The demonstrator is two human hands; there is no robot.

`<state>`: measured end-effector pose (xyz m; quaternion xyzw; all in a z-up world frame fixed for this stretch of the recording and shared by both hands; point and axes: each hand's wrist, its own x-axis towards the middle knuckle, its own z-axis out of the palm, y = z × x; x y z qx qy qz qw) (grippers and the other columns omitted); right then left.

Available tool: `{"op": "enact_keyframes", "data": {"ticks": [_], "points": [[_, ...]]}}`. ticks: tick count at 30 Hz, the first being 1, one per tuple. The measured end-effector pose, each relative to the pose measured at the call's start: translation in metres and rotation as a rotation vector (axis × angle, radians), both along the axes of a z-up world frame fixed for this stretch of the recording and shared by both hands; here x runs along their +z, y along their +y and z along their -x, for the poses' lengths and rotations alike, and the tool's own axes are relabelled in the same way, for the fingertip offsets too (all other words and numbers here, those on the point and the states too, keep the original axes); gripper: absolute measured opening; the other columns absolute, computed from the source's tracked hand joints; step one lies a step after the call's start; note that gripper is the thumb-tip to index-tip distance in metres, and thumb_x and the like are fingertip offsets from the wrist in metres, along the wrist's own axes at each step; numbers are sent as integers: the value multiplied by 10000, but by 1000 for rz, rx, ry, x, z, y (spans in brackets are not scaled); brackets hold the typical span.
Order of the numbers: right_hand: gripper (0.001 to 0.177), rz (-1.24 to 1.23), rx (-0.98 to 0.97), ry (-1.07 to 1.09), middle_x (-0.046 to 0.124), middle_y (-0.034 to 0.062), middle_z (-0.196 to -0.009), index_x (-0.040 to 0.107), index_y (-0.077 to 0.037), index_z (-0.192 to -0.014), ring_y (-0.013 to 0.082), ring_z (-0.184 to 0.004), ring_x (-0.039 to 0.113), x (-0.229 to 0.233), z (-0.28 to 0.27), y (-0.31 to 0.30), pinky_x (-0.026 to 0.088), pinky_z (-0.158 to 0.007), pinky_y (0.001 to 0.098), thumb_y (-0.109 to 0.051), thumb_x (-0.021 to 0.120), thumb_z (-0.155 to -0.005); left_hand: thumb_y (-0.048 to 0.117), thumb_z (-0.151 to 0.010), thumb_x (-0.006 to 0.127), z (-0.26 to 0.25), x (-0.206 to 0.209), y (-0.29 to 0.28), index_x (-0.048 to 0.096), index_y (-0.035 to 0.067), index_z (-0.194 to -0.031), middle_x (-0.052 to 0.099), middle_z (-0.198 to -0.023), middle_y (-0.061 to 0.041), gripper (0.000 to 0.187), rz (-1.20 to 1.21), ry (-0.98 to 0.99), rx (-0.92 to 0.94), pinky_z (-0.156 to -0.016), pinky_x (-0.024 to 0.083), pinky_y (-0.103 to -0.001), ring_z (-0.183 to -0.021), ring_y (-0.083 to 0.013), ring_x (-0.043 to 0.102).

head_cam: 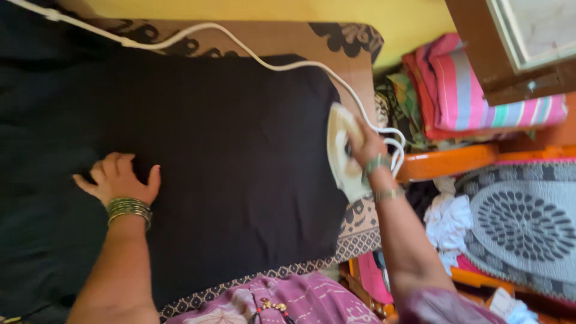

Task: The person irons a black shirt laid flat on a patterned ironing board. They use a white electric iron to smooth the front and back panels, periodically lifting and repositioning the shirt to access different areas. The person's hands remain visible throughout, guiding the iron and adjusting the fabric.

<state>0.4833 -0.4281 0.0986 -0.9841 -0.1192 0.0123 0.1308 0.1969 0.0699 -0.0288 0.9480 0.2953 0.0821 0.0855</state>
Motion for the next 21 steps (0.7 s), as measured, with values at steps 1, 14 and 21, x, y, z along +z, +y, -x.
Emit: {"op": "enact_keyframes", "data": {"ticks": [1, 14, 21], "points": [[624, -73, 119, 44, 710, 230, -1220, 512, -323, -1487, 408, -1075, 694, 3, 23, 6, 559, -913, 477, -413, 698, -898, 629, -934, 645, -2, 3, 0, 663, 156, -1302, 494, -1498, -69, 599, 8, 7, 2, -1186, 65, -800, -1476, -332, 355], [542, 216, -39, 80, 704, 175, -1196, 469, -388, -1482, 399, -1070, 670, 20, -82, 136, 531, -885, 519, -453, 613, -963, 638, -805, 567, -16, 34, -5, 444, 251, -1538, 179, -1728, -7, 838, 95, 157, 41, -1050, -9, -872, -1601, -339, 23], [609, 180, 260, 221, 737, 195, -1082, 507, -426, -1473, 397, -1025, 697, 35, -42, 152, 560, -896, 482, -499, 655, -886, 698, -792, 546, -22, 32, 1, 383, 298, -1544, 138, -1713, 29, 867, 97, 355, 62, -1038, -4, -855, -1586, -304, -11]]}}
